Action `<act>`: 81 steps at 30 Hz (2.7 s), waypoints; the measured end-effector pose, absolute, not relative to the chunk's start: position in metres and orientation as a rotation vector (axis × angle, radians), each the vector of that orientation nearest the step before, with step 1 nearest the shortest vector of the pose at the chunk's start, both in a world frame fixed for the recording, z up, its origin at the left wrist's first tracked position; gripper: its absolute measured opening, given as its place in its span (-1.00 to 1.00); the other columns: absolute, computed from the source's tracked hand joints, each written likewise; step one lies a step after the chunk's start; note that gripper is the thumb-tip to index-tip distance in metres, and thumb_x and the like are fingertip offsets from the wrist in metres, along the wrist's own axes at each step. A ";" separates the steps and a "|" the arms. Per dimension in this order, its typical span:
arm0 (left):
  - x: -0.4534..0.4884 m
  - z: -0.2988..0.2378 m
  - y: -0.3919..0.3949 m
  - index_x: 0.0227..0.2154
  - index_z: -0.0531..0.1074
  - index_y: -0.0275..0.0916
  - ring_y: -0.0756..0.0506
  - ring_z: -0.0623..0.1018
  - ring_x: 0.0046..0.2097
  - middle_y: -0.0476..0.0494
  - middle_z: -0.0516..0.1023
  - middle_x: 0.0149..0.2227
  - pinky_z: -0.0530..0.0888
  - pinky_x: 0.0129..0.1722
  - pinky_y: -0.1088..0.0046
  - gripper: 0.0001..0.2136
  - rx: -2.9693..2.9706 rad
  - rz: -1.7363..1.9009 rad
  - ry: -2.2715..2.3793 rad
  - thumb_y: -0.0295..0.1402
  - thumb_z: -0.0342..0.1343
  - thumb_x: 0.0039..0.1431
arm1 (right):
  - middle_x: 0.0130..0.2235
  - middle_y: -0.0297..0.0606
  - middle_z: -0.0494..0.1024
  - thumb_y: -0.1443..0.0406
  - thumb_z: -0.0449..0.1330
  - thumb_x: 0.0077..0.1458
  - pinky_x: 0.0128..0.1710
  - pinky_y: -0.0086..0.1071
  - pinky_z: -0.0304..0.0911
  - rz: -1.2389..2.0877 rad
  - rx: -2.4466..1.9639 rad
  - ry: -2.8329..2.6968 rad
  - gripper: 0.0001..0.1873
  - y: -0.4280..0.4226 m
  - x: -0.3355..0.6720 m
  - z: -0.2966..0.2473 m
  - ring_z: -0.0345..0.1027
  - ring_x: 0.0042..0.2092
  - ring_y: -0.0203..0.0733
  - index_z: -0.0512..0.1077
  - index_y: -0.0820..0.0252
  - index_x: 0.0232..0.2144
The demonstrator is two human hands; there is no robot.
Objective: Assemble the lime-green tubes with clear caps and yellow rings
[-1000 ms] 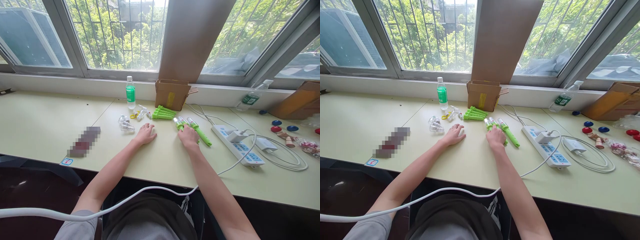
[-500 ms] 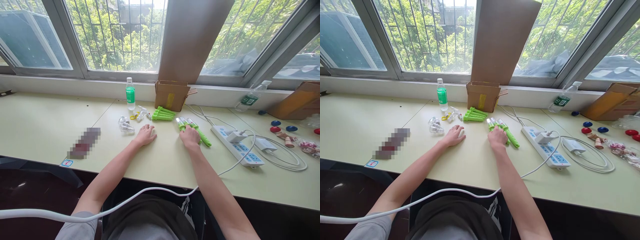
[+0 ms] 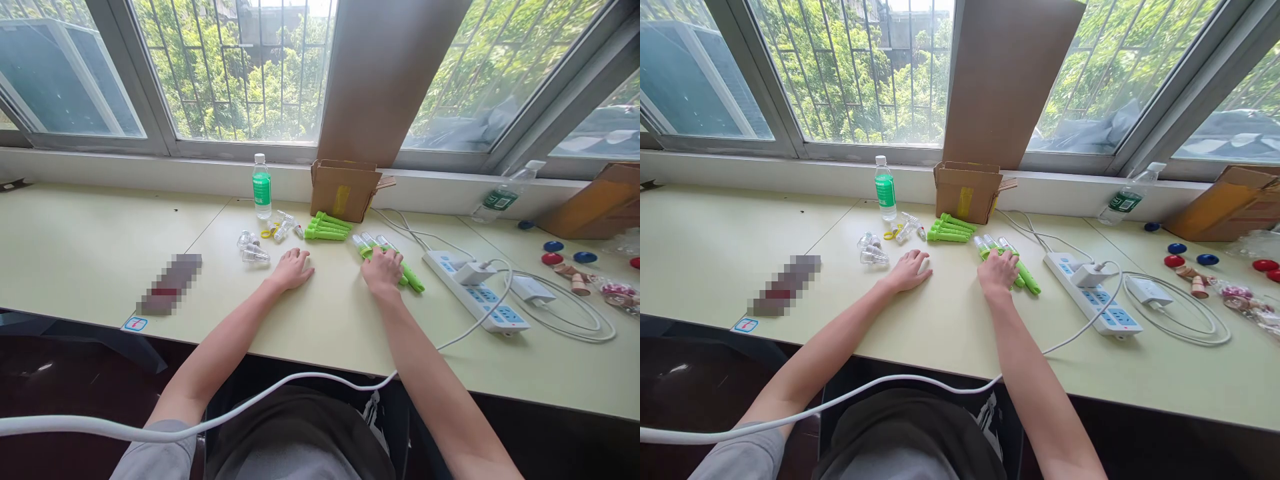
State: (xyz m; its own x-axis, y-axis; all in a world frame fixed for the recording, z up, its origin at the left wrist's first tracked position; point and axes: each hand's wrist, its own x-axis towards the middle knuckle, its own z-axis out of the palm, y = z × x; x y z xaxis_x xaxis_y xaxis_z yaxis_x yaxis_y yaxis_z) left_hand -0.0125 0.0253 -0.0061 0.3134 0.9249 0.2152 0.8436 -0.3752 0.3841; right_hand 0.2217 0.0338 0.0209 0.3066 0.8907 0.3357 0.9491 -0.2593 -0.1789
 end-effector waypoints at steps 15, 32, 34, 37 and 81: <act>-0.013 -0.006 0.027 0.04 0.21 -0.18 -0.24 0.25 0.15 -0.27 0.25 0.07 0.19 0.14 0.17 -0.56 2.376 0.576 1.619 -0.10 -0.05 0.15 | -0.11 -0.05 0.40 0.46 -0.13 0.10 -0.07 -0.23 0.12 -0.243 -1.948 -1.822 -0.50 0.030 0.199 0.017 0.13 0.00 0.02 0.34 0.22 0.05; -0.013 -0.009 0.027 0.05 0.18 -0.20 -0.25 0.26 0.13 -0.28 0.25 0.06 0.21 0.12 0.16 -0.56 2.431 0.557 1.629 -0.09 -0.09 0.17 | 0.09 -0.03 0.29 0.39 0.00 0.04 0.00 -0.18 0.11 -0.234 -1.570 -2.209 -0.36 0.045 0.175 -0.001 0.11 0.06 0.06 0.13 0.25 0.21; -0.014 -0.010 0.027 0.05 0.18 -0.20 -0.25 0.27 0.12 -0.27 0.25 0.06 0.22 0.12 0.16 -0.56 2.445 0.561 1.625 -0.08 -0.10 0.18 | 0.12 -0.02 0.25 0.33 0.00 0.07 0.03 -0.15 0.10 -0.244 -1.554 -2.224 -0.37 0.051 0.173 -0.003 0.08 0.10 0.08 0.11 0.27 0.22; -0.014 -0.011 0.027 0.04 0.19 -0.19 -0.24 0.28 0.11 -0.27 0.26 0.04 0.23 0.11 0.16 -0.57 2.449 0.572 1.629 -0.09 -0.09 0.18 | 0.19 -0.01 0.19 0.25 -0.02 0.11 0.07 -0.11 0.06 -0.235 -1.558 -2.255 -0.38 0.064 0.173 -0.007 0.03 0.16 0.10 0.08 0.27 0.23; -0.014 -0.010 0.026 0.07 0.18 -0.16 -0.25 0.24 0.15 -0.26 0.23 0.08 0.20 0.14 0.17 -0.55 2.429 0.572 1.641 -0.09 -0.08 0.17 | -0.14 -0.06 0.48 0.16 0.08 0.05 -0.09 -0.11 0.12 -0.066 -1.505 -2.180 -0.68 0.097 0.187 -0.020 0.27 -0.08 0.07 0.36 0.21 -0.18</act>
